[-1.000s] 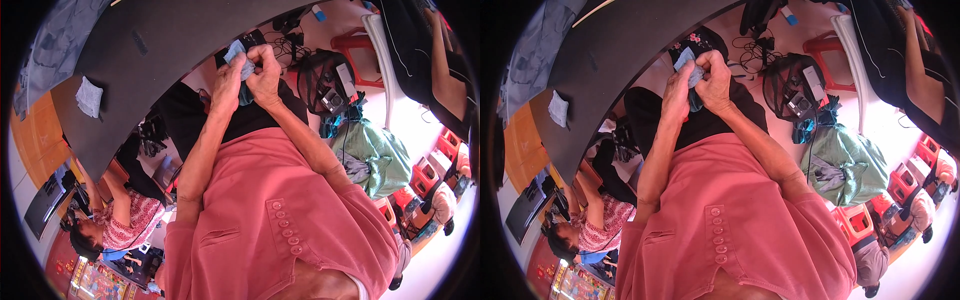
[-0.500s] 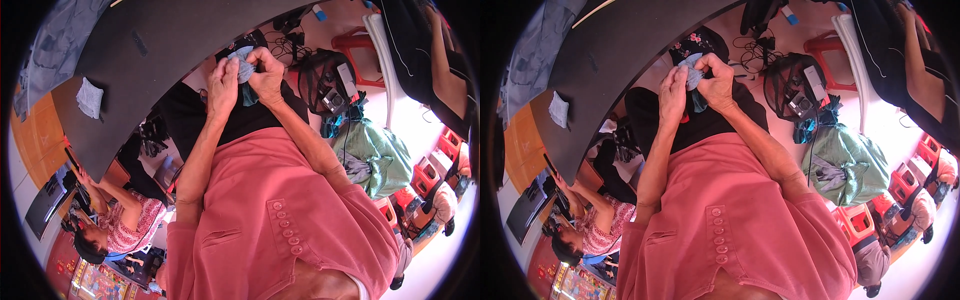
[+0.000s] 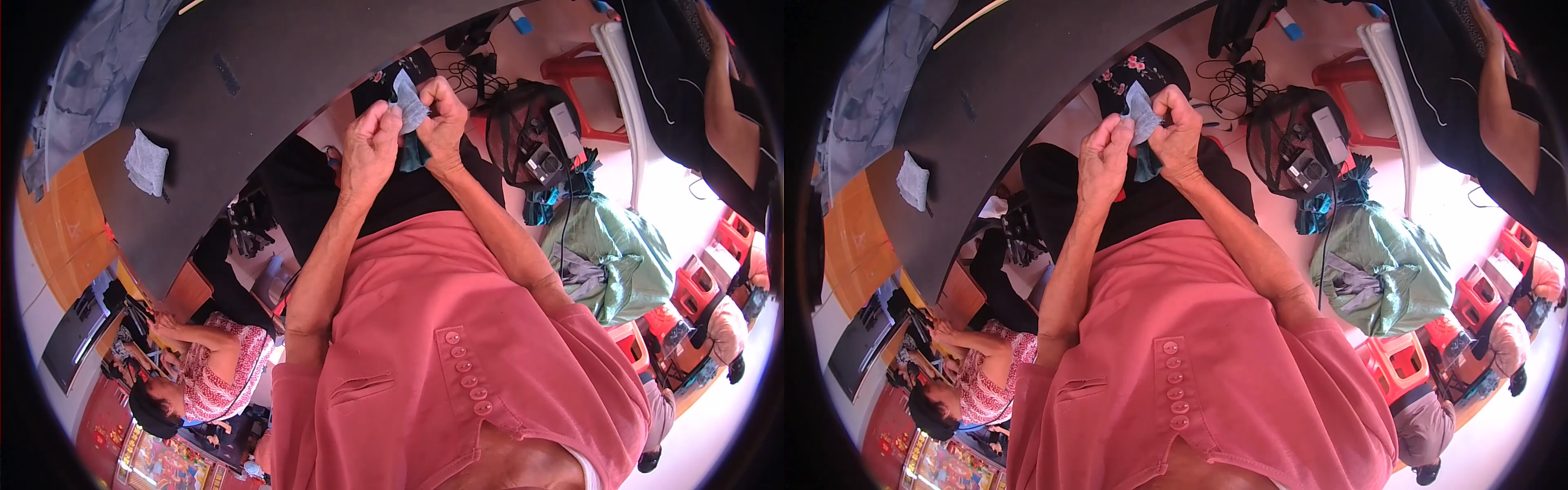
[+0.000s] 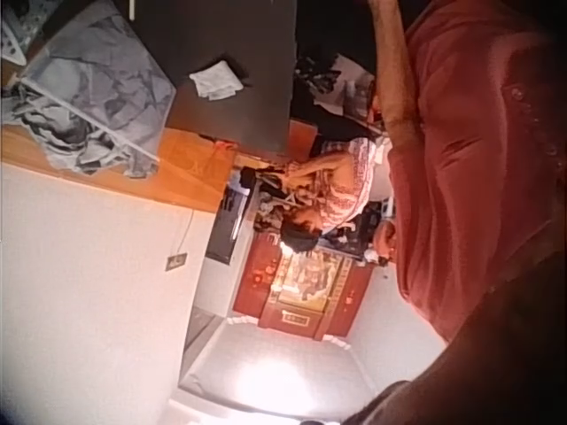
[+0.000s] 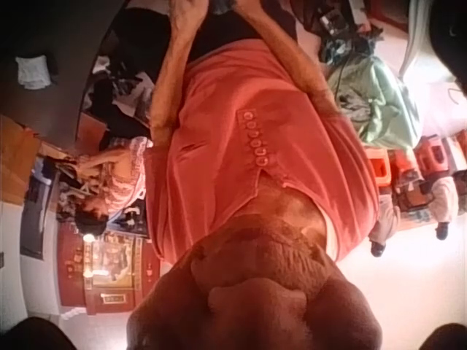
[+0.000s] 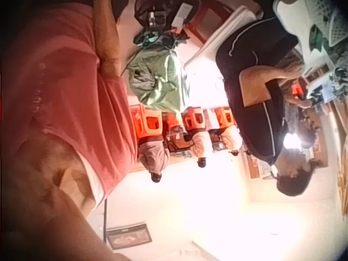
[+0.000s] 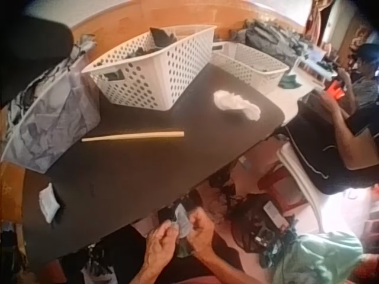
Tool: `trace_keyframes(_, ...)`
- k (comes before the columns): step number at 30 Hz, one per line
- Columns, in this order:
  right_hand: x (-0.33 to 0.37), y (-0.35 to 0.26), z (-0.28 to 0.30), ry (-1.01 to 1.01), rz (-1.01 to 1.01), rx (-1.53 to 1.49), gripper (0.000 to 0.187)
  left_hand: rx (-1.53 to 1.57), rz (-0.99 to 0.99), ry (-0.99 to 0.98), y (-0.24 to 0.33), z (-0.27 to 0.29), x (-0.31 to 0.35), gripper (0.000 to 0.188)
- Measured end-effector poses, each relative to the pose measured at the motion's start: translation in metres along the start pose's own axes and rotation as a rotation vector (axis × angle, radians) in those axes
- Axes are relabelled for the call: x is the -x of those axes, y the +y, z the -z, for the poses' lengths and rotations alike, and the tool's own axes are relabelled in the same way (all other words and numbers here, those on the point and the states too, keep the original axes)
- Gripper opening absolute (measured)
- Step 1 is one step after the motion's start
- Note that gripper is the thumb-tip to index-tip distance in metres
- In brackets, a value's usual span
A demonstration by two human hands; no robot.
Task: Turning sewn fabric tubes or components right-side out using a wooden stick as a turning tool.
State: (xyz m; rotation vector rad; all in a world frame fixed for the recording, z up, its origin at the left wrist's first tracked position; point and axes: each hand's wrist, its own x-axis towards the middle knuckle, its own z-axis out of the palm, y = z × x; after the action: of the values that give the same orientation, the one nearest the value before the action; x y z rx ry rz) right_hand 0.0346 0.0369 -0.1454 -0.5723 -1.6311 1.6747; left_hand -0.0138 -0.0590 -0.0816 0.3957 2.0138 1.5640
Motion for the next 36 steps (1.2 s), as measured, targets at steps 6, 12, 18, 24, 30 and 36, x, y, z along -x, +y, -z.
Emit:
trace_keyframes(6, -0.009, -0.001, -0.003, -0.008, 0.165, 0.014, 0.034, -0.026, 0.046, -0.066, -0.013, 0.009, -0.017, 0.026)
trace_keyframes(12, -0.005, -0.001, -0.004, -0.062, 0.111, 0.071, 0.034, -0.005, -0.032, -0.059, -0.003, 0.014, -0.019, 0.023)
trace_keyframes(18, 0.001, -0.005, -0.007, 0.007, -0.002, 0.083, 0.025, -0.024, -0.034, -0.053, -0.009, 0.014, -0.015, 0.023)
trace_keyframes(24, 0.0, -0.002, -0.006, 0.002, -0.01, -0.002, 0.023, 0.056, 0.047, -0.053, -0.011, 0.012, -0.016, 0.022)
trace_keyframes(30, -0.005, -0.019, -0.006, -0.063, -0.095, -0.095, 0.018, -0.082, -0.113, -0.155, -0.021, 0.022, -0.023, 0.02)
trace_keyframes(36, -0.012, -0.011, -0.002, -0.207, 0.112, 0.175, 0.023, -0.198, -0.027, -0.375, -0.017, 0.042, -0.04, 0.028)
